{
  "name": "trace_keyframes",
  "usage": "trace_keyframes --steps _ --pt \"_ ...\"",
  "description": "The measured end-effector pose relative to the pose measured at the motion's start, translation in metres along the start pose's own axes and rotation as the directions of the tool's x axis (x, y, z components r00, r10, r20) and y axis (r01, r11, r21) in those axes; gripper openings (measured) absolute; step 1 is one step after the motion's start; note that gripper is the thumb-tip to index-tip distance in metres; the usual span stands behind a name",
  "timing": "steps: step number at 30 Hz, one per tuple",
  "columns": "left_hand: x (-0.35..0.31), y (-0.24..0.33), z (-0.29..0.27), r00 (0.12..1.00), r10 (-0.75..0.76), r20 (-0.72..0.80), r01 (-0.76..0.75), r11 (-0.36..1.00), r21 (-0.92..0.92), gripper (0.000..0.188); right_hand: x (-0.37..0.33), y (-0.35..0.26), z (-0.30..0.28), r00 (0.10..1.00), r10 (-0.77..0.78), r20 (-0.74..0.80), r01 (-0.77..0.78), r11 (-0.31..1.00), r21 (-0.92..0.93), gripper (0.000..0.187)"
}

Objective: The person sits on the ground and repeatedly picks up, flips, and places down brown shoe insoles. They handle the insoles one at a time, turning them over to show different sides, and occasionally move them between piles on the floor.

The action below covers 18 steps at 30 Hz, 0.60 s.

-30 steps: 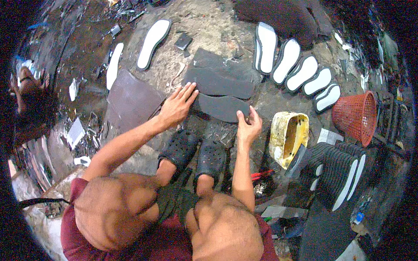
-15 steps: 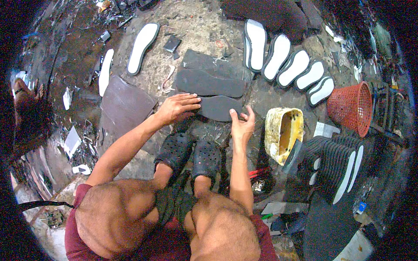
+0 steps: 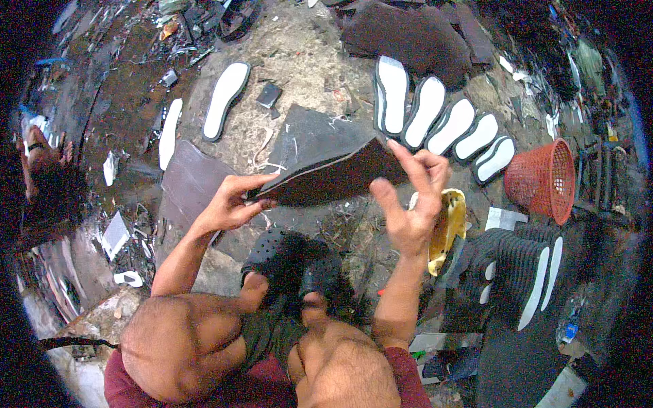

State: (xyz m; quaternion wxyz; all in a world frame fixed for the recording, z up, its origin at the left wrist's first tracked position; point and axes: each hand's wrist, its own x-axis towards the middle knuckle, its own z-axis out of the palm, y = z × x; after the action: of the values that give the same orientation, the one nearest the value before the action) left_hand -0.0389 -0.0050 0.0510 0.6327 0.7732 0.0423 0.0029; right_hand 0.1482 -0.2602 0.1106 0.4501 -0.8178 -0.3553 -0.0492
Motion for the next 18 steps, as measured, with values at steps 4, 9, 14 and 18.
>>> trace_keyframes --steps 4,9,14,18 --pt "-0.004 0.042 0.0 0.991 -0.021 -0.132 0.016 0.999 -0.034 0.05 -0.004 0.033 -0.007 0.958 0.285 0.029 -0.224 0.683 0.695 0.033" --pt "-0.021 0.054 0.007 0.94 0.012 -0.341 -0.04 0.996 -0.076 0.045 -0.034 0.065 -0.003 0.945 0.322 -0.056 -0.072 0.374 0.925 0.028" --pt "-0.016 0.069 0.015 0.933 -0.001 -0.361 -0.001 1.0 -0.006 0.032 -0.038 0.072 -0.001 0.881 0.473 -0.015 -0.166 0.34 0.926 0.026" --pt "-0.009 0.063 0.029 0.83 -0.366 -0.421 0.21 0.904 -0.373 0.02 -0.022 0.053 0.008 0.846 0.504 -0.177 -0.295 0.717 0.632 0.044"
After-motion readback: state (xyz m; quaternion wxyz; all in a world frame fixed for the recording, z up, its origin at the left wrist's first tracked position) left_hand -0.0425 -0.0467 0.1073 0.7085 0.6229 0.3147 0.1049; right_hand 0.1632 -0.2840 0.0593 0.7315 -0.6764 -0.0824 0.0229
